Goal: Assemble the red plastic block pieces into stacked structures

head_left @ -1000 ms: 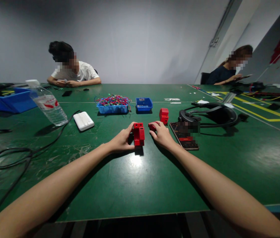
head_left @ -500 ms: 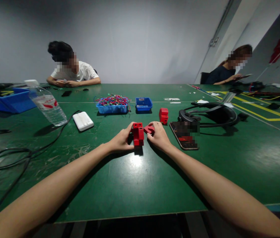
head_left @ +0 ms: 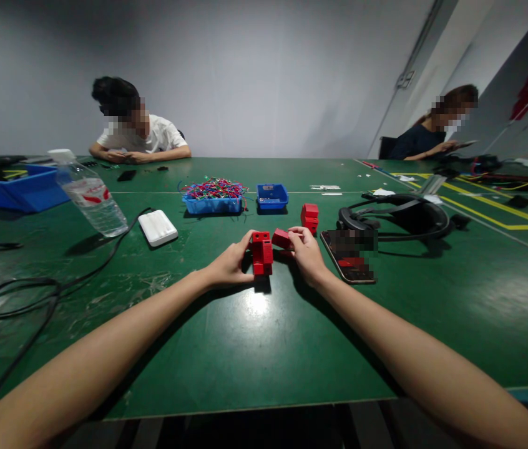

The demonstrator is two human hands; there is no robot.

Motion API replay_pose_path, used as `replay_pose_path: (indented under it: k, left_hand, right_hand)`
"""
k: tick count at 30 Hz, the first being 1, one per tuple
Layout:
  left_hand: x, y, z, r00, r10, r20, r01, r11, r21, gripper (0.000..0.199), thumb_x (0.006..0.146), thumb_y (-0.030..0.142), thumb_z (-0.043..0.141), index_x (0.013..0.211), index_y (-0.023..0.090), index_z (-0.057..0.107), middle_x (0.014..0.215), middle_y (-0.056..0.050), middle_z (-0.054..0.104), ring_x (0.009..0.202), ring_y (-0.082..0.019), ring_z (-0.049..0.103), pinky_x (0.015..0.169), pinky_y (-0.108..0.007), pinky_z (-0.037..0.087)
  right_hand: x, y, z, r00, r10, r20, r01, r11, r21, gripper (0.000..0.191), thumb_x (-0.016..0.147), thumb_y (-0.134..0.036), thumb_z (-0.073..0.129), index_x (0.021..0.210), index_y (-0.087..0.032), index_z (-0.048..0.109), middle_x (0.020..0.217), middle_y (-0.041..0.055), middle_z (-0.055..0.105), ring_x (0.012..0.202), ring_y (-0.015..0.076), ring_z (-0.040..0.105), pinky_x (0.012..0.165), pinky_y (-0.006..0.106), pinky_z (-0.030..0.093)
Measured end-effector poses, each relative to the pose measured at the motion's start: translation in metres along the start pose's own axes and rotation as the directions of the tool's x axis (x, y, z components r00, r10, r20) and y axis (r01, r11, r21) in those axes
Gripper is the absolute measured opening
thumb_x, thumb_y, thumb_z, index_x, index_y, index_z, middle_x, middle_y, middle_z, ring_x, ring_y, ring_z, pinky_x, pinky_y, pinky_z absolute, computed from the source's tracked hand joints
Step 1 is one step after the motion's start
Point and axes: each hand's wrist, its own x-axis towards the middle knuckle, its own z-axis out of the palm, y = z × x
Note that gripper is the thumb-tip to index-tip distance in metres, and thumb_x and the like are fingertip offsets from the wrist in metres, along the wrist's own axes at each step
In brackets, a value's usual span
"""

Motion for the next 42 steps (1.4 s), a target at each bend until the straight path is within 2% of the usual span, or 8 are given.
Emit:
replay_pose_path:
  k: [8,14,18,23,28,33,38,42]
  left_hand:
    - [0.002,0.001,-0.001,0.999,0.039,-0.007,-0.039,0.999,0.026,0.094,0.071,0.03,0.076,0.147,0.018,0.023,0.116,-0.013,0.065,0.091,-0.022,0.065,0.082,-0.036,0.052]
    - [0.002,-0.001,-0.001,0.999,0.038,0.005,-0.039,0.998,0.055,0.093,0.072,0.034,0.075,0.147,0.019,0.021,0.117,-0.013,0.064,0.087,-0.02,0.065,0.078,-0.033,0.053]
    - [0.002,-0.001,-0.001,0.999,0.047,0.01,-0.047,0.996,0.071,0.091,0.073,0.035,0.075,0.145,0.019,0.022,0.116,-0.012,0.064,0.084,-0.02,0.065,0.077,-0.033,0.053]
    - [0.001,-0.003,0.0,0.999,0.047,-0.002,-0.046,0.997,0.067,0.094,0.073,0.031,0.075,0.147,0.017,0.02,0.111,-0.012,0.066,0.087,-0.021,0.066,0.08,-0.035,0.052]
    - [0.001,-0.001,0.0,0.999,0.031,0.012,-0.031,0.999,0.029,0.095,0.073,0.031,0.075,0.148,0.017,0.018,0.114,-0.013,0.065,0.086,-0.021,0.067,0.078,-0.034,0.053]
    - [0.002,0.001,0.0,0.999,0.054,0.006,-0.054,0.998,0.031,0.094,0.073,0.031,0.075,0.148,0.019,0.019,0.125,-0.016,0.06,0.098,-0.024,0.065,0.085,-0.036,0.052]
    - [0.0,-0.002,0.0,1.0,0.012,0.015,-0.013,0.999,0.045,0.097,0.072,0.029,0.075,0.149,0.019,0.016,0.11,-0.011,0.066,0.083,-0.019,0.065,0.077,-0.033,0.052]
    - [0.0,-0.003,0.0,1.0,0.016,0.018,-0.017,0.998,0.061,0.096,0.073,0.032,0.074,0.148,0.019,0.016,0.11,-0.01,0.064,0.079,-0.017,0.063,0.074,-0.031,0.051]
  right_hand:
    - [-0.002,0.001,0.005,0.999,0.046,0.025,-0.05,0.985,0.165,0.026,0.077,-0.042,0.068,0.087,-0.021,0.057,0.08,-0.0002,0.062,0.07,0.0136,0.061,0.054,0.024,0.054]
    - [-0.004,-0.009,0.006,0.986,0.167,-0.004,-0.159,0.946,0.281,0.031,0.082,-0.047,0.065,0.076,-0.018,0.056,0.059,-0.0031,0.059,0.049,0.0095,0.056,0.042,0.018,0.047]
    - [-0.006,-0.014,0.006,0.978,0.206,0.029,-0.206,0.94,0.271,0.042,0.088,-0.055,0.056,0.072,-0.016,0.057,0.051,-0.0012,0.059,0.041,0.01,0.054,0.035,0.018,0.04]
    - [-0.008,-0.014,0.006,0.982,0.181,0.061,-0.19,0.953,0.236,0.045,0.083,-0.059,0.061,0.071,-0.016,0.058,0.051,-0.0011,0.061,0.037,0.0085,0.051,0.033,0.017,0.036]
    - [-0.006,-0.012,0.006,0.98,0.187,0.071,-0.199,0.946,0.254,0.035,0.08,-0.048,0.07,0.076,-0.016,0.058,0.058,-0.001,0.065,0.044,0.0091,0.059,0.036,0.015,0.039]
    - [-0.005,-0.013,0.005,0.973,0.216,0.08,-0.23,0.93,0.287,0.021,0.079,-0.031,0.072,0.085,-0.016,0.059,0.064,-0.0006,0.068,0.048,0.0099,0.061,0.039,0.015,0.038]
    - [-0.006,-0.019,0.003,0.963,0.253,0.091,-0.268,0.894,0.358,0.013,0.085,-0.025,0.06,0.097,-0.018,0.062,0.062,-0.0023,0.066,0.043,0.0096,0.056,0.038,0.017,0.036]
    - [-0.005,-0.021,0.003,0.957,0.288,0.047,-0.279,0.858,0.431,0.012,0.087,-0.025,0.055,0.088,-0.018,0.064,0.051,-0.0059,0.056,0.036,0.0083,0.046,0.036,0.019,0.035]
